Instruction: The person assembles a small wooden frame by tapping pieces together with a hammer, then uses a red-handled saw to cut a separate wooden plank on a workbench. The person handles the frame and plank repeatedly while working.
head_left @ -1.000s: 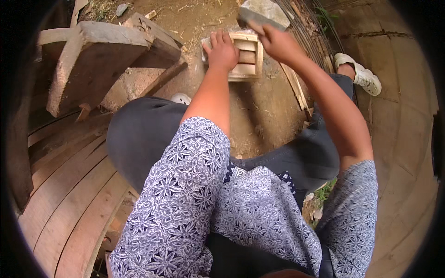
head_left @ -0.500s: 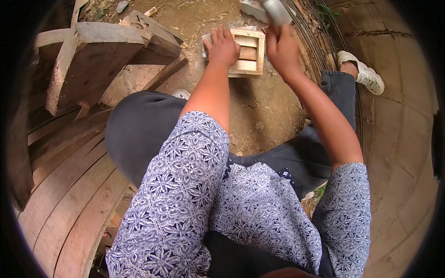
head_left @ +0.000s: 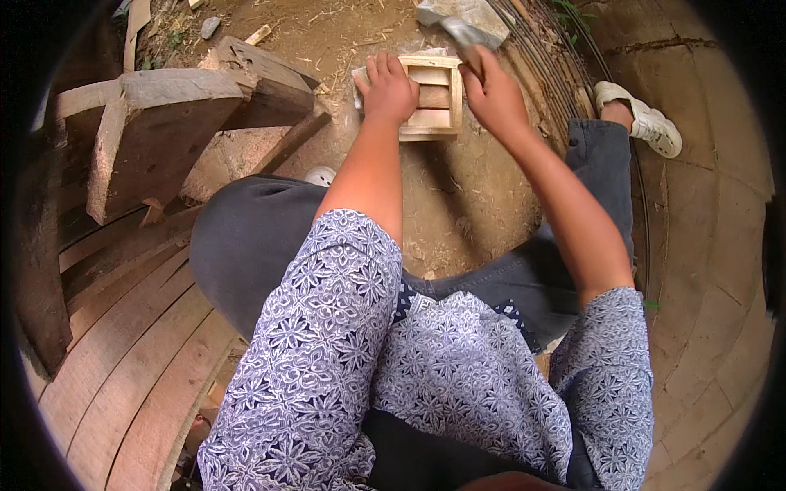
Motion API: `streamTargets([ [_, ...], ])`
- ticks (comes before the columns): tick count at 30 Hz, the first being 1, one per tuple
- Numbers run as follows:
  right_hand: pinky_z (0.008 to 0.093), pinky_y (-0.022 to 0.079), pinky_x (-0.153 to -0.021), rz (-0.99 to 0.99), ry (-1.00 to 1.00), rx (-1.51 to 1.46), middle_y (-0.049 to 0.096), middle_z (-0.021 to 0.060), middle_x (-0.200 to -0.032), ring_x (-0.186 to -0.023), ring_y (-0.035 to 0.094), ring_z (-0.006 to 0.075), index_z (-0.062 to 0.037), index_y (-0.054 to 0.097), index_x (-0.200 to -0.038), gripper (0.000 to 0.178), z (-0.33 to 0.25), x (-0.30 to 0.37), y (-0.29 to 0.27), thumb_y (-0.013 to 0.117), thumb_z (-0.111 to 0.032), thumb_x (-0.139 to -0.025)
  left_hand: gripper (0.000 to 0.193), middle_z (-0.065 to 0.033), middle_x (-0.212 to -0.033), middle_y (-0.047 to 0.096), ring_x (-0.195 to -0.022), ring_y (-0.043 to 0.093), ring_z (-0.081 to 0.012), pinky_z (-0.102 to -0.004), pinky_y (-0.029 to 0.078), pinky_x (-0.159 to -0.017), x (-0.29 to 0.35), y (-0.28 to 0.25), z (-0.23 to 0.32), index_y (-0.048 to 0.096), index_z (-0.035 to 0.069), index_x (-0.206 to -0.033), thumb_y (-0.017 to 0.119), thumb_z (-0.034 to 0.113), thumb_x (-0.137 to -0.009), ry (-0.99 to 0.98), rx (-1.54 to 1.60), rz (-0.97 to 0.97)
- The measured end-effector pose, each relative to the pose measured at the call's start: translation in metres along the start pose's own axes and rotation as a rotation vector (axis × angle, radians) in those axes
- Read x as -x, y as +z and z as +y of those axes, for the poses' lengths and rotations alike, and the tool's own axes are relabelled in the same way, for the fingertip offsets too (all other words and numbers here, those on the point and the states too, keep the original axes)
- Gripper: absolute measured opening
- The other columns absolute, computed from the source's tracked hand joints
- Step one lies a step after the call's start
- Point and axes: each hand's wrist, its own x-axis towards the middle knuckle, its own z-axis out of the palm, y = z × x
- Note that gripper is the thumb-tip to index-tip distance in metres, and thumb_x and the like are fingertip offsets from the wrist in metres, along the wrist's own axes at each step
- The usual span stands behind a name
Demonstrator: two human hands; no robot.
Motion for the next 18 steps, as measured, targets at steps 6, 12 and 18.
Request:
streamTargets([
  [6, 0.0557, 0.049, -0.072, -0.229, 0.003, 0.140, 0.067, 0.0286, -0.092, -0.083, 0.063, 0.0500, -0.0074, 0.050, -0.128, 0.038, 0.040, -0.014, 0.013, 0.058, -0.025, -0.095, 0.066, -0.0169, -0.161, 0.023, -0.151, 0.016, -0.0390, -0.0678, 0.014, -0.116, -0.001, -0.002, 0.002, 0.028, 0.000, -0.149, 0.049, 0.030, -0.093, -0.019, -0.002, -0.061],
  [12, 0.0511, 0.051, -0.080, -0.215, 0.099, 0.093, 0.069, 0.0254, -0.102, -0.096, 0.066, 0.0420, -0.0071, 0.055, -0.124, 0.035, 0.045, -0.003, 0.014, 0.057, -0.026, -0.095, 0.068, -0.0180, -0.161, 0.023, -0.151, 0.015, -0.0394, -0.0670, 0.011, -0.117, -0.002, -0.006, 0.008, 0.027, -0.002, -0.150, 0.049, 0.029, -0.092, -0.003, 0.011, -0.068],
  [18, 0.0380, 0.052, -0.068, -0.099, 0.117, -0.369, 0.066, 0.0108, -0.086, -0.074, 0.064, 0.0231, -0.0058, 0.059, -0.121, 0.041, 0.027, 0.022, -0.046, 0.064, -0.035, -0.093, 0.069, -0.0252, -0.152, 0.037, -0.146, 0.026, -0.0412, -0.0602, 0.015, -0.119, -0.004, -0.017, 0.015, 0.026, -0.004, -0.148, 0.053, 0.024, -0.091, 0.094, 0.023, 0.017],
])
